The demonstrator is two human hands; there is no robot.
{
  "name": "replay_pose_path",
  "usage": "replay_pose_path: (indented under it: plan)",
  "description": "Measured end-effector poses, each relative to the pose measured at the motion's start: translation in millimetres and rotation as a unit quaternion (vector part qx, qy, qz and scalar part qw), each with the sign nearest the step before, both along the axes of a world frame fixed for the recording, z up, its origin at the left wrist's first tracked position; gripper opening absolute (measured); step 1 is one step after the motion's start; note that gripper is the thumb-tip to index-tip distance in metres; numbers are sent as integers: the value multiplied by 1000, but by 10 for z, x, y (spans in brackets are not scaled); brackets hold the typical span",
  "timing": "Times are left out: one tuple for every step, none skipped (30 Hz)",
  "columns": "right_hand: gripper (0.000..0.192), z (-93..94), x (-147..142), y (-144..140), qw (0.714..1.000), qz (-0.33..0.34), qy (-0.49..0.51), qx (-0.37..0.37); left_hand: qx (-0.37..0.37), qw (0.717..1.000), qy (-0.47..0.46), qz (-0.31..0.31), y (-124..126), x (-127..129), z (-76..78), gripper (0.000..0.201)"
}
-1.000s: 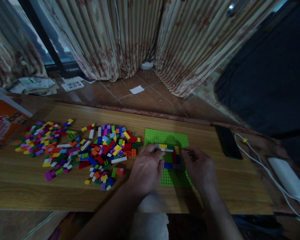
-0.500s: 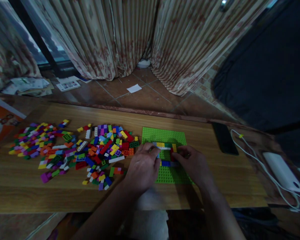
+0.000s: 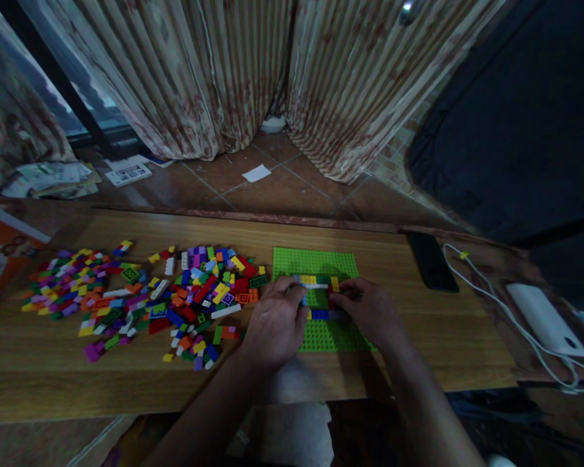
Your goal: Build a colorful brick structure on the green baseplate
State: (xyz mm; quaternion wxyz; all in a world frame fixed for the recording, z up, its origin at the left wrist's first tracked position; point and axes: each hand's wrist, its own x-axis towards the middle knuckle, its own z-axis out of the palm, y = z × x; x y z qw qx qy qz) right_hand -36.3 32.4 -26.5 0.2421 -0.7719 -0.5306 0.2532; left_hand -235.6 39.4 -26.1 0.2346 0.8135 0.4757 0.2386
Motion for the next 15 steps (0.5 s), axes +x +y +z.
replay_pose_path:
  plan:
    - [23,-3,4,2,1000,1,1,1,-1,1000,-1,1,3,1,6,25]
    - [24,-6,10,4,1000,2,2,2,-2,1000,-1,2,4,1,12,25]
    - [25,-7,18,5,1000,3,3,2,-3,1000,-2,2,5,0,20,25]
    - [26,-5,28,5,1000,5,6,2,-5,1000,-3,2,4,-2,28,25]
    - [28,-1,37,4,1000,8,11,1,-6,1000,-5,3,3,-5,35,25]
    - [29,5,47,4,1000,10,19,0,-9,1000,-7,4,2,-10,42,25]
    - [31,14,54,3,1000,12,29,1,-11,1000,-9,5,2,-16,49,25]
    - [32,24,60,2,999,13,37,1,-14,1000,-12,6,3,-24,55,25]
    - [34,35,63,1,999,12,44,1,-16,1000,-15,7,5,-32,59,25]
    - [36,44,64,1,999,10,47,0,-18,1000,-17,8,9,-40,62,25]
    - [37,51,64,2,999,8,47,-2,-21,1000,-18,9,14,-46,65,25]
    - [38,54,63,4,999,7,44,-4,-24,999,-19,9,19,-52,65,24]
    - [38,55,62,5,999,8,36,-7,-27,999,-19,10,23,-55,64,24]
    - [37,53,61,7,999,11,28,-11,-30,999,-19,10,27,-57,61,24]
    - [36,49,61,8,1000,16,19,-14,-33,999,-21,9,30,-56,57,24]
